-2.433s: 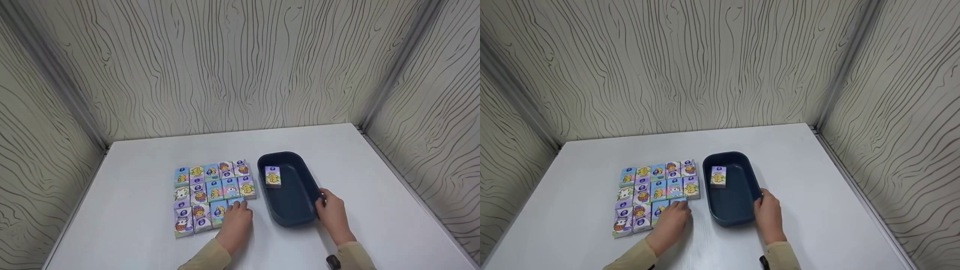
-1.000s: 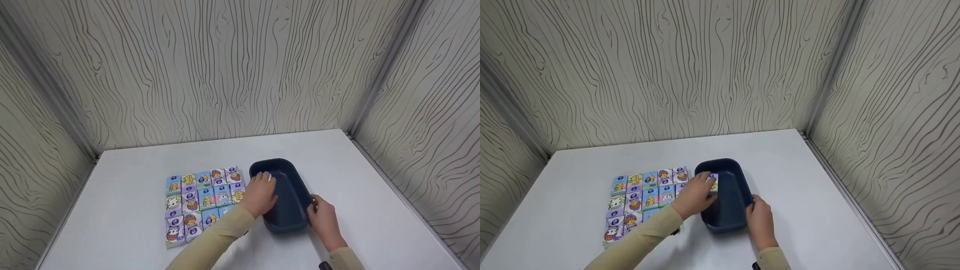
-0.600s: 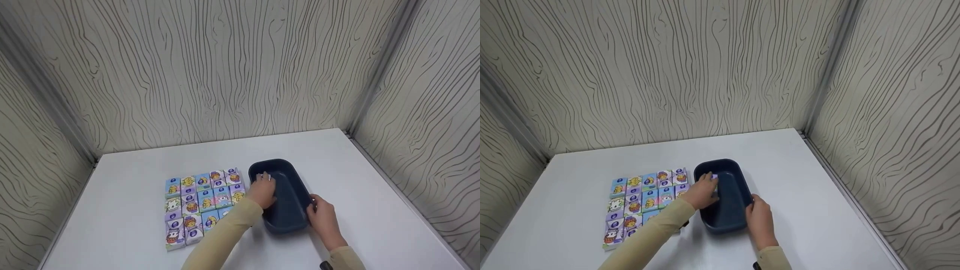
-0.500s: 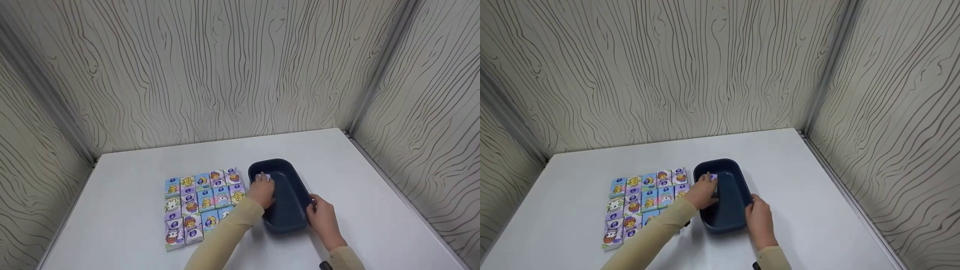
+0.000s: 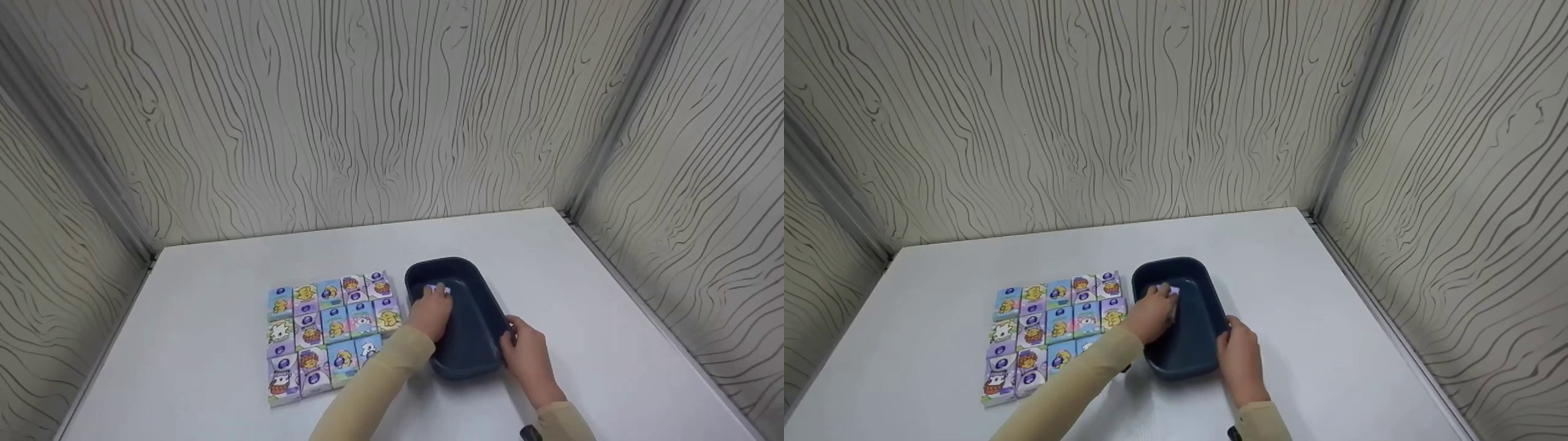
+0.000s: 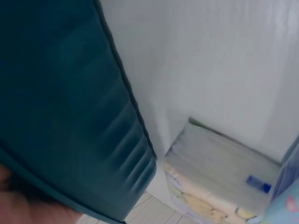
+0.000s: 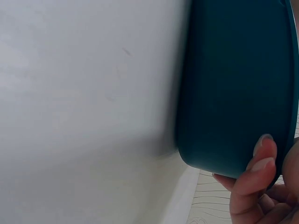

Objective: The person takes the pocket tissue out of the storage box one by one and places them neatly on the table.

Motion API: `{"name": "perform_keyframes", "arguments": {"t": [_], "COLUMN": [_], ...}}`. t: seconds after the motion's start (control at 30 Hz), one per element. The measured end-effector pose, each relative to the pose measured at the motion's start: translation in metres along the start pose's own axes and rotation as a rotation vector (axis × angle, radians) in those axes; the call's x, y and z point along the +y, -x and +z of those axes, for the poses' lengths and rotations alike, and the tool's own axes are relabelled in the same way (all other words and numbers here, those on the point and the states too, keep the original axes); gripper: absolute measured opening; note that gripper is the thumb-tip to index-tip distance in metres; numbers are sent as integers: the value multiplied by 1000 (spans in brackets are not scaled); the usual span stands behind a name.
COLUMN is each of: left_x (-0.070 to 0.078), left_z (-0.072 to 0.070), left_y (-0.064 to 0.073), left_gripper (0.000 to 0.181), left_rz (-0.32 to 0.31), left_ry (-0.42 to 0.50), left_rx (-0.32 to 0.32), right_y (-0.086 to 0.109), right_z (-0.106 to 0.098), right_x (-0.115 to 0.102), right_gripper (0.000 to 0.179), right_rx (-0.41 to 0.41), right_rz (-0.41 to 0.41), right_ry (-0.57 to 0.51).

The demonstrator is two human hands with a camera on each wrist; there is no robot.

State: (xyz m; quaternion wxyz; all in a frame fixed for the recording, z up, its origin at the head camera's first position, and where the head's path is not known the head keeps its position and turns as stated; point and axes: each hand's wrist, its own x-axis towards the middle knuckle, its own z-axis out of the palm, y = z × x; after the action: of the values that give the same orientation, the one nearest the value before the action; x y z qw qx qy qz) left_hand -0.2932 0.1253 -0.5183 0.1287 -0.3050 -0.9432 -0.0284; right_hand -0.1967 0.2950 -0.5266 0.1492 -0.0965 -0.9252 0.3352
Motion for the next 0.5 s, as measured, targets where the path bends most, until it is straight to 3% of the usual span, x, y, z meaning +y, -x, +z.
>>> {"name": "perform_keyframes", "arguments": {"t": [0.5], "left_x": [-1], "left_z": [7], "left_y": [-2], "left_gripper": [35], "left_rz": [-8], "left_ry": [12], "left_rx": [-45], "right_y": [0], "right_z": [-1], "right_x": [0], "right_gripper": [36], "right_rx": [-27], "right_rz": [8], "right_ry": [-6]}}
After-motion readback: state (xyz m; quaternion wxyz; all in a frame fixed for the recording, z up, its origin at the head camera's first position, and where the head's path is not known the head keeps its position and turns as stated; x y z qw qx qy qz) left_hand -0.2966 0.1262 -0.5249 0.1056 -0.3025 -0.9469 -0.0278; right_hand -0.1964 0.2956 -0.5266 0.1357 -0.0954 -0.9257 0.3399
